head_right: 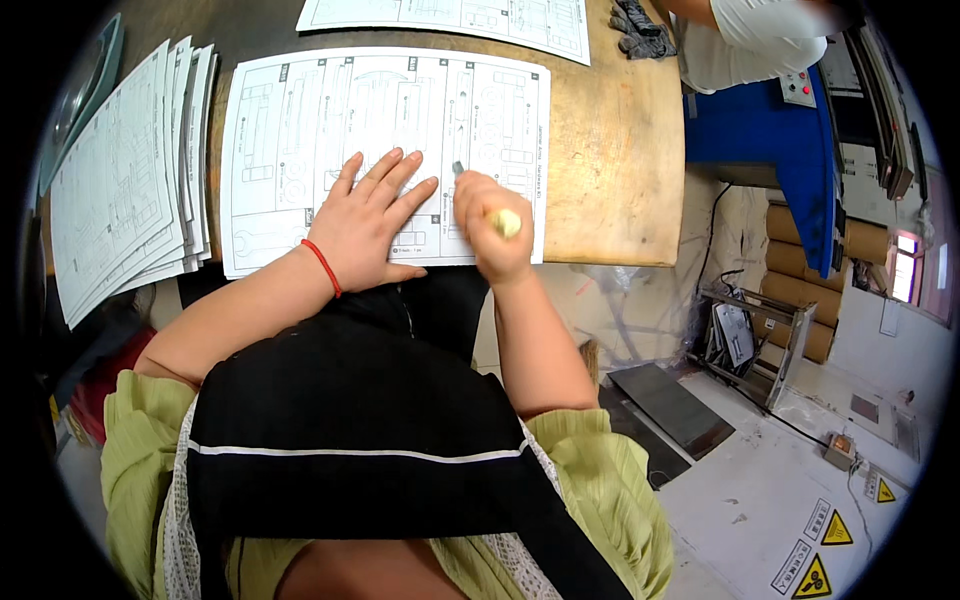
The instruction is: The person repeatedly marks printed sheets on a table using a small handheld tool, then lifts and repositions the sheets. The person handles the sheets one at a time and stacks them after marking.
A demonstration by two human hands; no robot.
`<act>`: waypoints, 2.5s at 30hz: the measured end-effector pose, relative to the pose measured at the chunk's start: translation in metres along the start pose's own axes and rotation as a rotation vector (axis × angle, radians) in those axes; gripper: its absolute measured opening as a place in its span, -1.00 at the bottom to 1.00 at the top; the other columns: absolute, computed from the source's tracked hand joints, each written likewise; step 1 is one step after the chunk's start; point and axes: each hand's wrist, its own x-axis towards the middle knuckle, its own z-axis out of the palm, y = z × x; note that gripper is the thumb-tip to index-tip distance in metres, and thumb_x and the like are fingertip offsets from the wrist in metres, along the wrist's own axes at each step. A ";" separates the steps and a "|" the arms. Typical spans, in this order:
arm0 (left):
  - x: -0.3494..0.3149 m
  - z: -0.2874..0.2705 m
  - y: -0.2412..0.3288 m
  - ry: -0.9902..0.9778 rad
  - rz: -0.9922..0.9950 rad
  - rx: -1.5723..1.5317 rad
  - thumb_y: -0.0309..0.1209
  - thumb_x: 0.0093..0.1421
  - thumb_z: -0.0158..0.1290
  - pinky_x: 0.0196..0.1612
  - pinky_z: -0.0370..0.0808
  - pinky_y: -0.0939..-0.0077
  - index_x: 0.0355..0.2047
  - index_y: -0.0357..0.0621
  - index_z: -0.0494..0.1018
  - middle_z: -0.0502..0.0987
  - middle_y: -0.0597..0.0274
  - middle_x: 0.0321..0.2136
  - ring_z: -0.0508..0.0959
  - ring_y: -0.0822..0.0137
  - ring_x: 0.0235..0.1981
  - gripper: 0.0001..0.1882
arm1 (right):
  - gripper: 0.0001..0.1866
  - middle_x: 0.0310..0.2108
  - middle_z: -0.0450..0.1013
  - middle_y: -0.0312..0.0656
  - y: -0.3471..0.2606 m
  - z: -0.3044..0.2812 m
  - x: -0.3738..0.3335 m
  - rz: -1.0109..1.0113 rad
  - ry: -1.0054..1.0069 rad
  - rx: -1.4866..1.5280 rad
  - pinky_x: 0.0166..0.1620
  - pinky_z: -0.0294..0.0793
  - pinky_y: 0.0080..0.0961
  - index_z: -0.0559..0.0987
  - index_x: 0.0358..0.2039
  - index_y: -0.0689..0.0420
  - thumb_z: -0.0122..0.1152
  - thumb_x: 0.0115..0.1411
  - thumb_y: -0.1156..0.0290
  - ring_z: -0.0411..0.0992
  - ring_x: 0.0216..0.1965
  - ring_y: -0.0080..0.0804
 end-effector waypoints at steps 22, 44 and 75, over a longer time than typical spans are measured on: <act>0.007 0.007 0.012 0.020 -0.047 0.010 0.22 -0.09 0.33 0.44 -0.10 -0.20 0.42 0.02 0.11 0.02 0.00 0.44 -0.01 0.00 0.47 0.15 | -0.86 -0.67 0.30 -0.20 -0.013 -0.012 -0.025 -0.001 0.171 0.059 -0.02 0.29 -0.25 0.32 -0.74 0.14 -0.01 -0.11 0.51 0.25 -0.50 -0.32; 0.007 0.007 0.014 0.008 -0.067 0.025 0.20 -0.05 0.32 0.43 -0.10 -0.22 0.43 0.04 0.10 0.02 0.04 0.45 -0.01 0.03 0.48 0.12 | -0.91 -0.65 0.32 -0.19 -0.008 0.014 -0.025 -0.062 0.169 -0.024 -0.07 0.33 -0.24 0.32 -0.72 0.16 0.00 -0.17 0.55 0.26 -0.50 -0.32; -0.074 -0.018 -0.047 -0.007 -0.329 0.145 0.30 -0.17 0.34 0.46 -0.15 -0.18 0.46 0.12 0.02 -0.03 0.02 0.46 -0.04 0.04 0.49 0.26 | -0.85 -0.66 0.34 -0.21 -0.026 0.060 -0.051 -0.003 0.138 0.087 0.04 0.28 -0.19 0.33 -0.72 0.10 0.04 -0.10 0.44 0.29 -0.46 -0.31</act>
